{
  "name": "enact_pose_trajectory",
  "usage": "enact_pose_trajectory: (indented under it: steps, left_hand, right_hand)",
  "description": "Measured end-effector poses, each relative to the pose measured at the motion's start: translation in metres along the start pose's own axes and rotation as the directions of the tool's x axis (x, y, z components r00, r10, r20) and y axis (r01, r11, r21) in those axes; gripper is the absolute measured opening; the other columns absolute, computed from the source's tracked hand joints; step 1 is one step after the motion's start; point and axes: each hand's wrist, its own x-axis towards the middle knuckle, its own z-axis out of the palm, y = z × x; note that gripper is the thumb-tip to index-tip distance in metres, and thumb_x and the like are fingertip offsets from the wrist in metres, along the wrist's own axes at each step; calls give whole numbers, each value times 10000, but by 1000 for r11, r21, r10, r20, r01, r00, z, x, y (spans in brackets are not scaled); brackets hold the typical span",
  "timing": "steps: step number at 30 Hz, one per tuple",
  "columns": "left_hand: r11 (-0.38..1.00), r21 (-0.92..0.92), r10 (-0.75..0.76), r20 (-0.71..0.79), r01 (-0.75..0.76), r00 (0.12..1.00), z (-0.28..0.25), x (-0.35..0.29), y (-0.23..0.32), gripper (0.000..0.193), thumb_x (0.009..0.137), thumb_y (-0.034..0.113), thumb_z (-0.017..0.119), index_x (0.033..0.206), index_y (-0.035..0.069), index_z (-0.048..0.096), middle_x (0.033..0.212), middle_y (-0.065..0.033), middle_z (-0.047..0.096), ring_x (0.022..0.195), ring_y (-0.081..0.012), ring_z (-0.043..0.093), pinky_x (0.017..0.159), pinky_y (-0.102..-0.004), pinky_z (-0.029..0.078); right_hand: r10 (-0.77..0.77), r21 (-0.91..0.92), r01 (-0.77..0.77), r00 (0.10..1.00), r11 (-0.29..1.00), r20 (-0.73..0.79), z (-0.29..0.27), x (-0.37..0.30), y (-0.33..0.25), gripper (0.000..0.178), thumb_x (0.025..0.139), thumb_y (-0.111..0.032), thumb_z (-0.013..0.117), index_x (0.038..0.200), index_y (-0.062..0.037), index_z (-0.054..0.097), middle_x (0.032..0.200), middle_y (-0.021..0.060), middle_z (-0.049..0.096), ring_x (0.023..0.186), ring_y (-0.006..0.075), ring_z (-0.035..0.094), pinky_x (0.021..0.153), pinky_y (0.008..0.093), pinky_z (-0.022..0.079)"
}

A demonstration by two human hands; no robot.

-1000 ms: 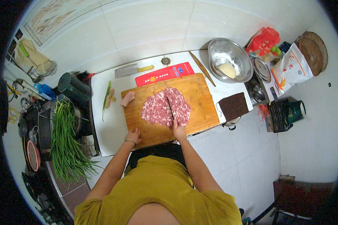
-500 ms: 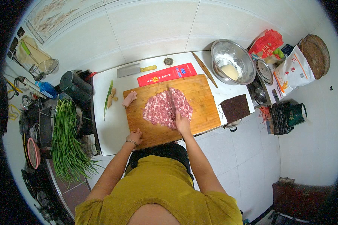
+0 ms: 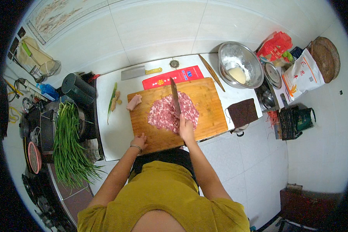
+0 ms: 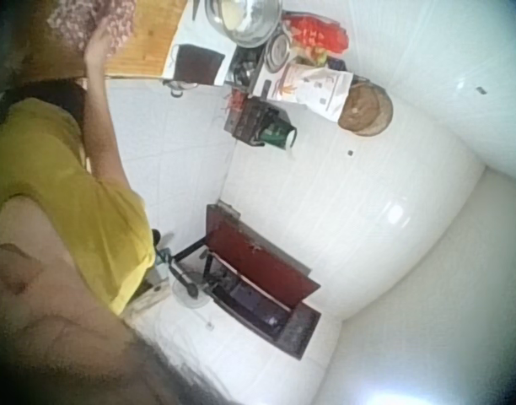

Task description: The person uses a cleaver to chop a piece of raw meat on a wooden cutting board. They repeatedly slice and mince the meat into smaller pieces, occasionally gathering the meat back into a pile to continue chopping.

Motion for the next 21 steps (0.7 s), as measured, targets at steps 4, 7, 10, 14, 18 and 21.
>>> enact_pose_trajectory:
  steps: [4,7,10,14,18,21]
  left_hand:
    - [1000,9,15,24,-16,1000,-14,-8,7,562,779,340,530,1263,118,350,1393,-15,195,1152,-327,357,919,-374,383]
    - [1000,9,10,43,-11,999,-14,-9,2,567,790,350,517,1274,115,338,1401,-10,178,1166,-317,338,920,-361,380]
    - [1000,1,0,29,0,1000,-6,-5,2,569,805,355,497,1290,116,318,1407,2,160,1181,-303,315,923,-357,377]
    - [1000,21,-11,55,10,998,-15,-10,6,571,814,353,484,1302,121,299,1408,7,157,1201,-292,290,927,-356,374]
    - [999,-34,-6,36,8,999,-13,-12,4,558,802,332,496,1290,126,320,1404,0,173,1200,-296,298,927,-362,373]
    - [1000,-23,8,8,-8,1000,0,-3,-1,550,791,318,504,1281,134,337,1400,-6,188,1197,-301,304,928,-365,372]
  right_hand:
    - [-12,-210,-19,989,978,-146,48,1,87,595,868,-451,325,748,82,562,730,321,520,734,433,530,652,449,384]
    - [-31,-342,-3,995,940,-93,34,14,52,624,860,-472,318,740,84,573,705,307,532,718,417,547,646,449,395]
    - [42,-199,-42,999,979,0,-3,10,-20,625,855,-478,326,779,87,582,704,302,543,746,413,561,657,439,417]
    - [-11,-159,-5,995,987,-101,23,2,19,606,851,-478,325,858,67,590,744,306,550,806,422,553,719,439,427]
    - [79,-399,-103,994,911,-77,38,1,39,659,850,-517,281,835,59,598,816,298,559,851,422,537,773,464,394]
    - [140,-313,-105,986,944,90,7,3,-8,646,860,-492,273,840,69,592,834,296,562,869,418,538,786,444,403]
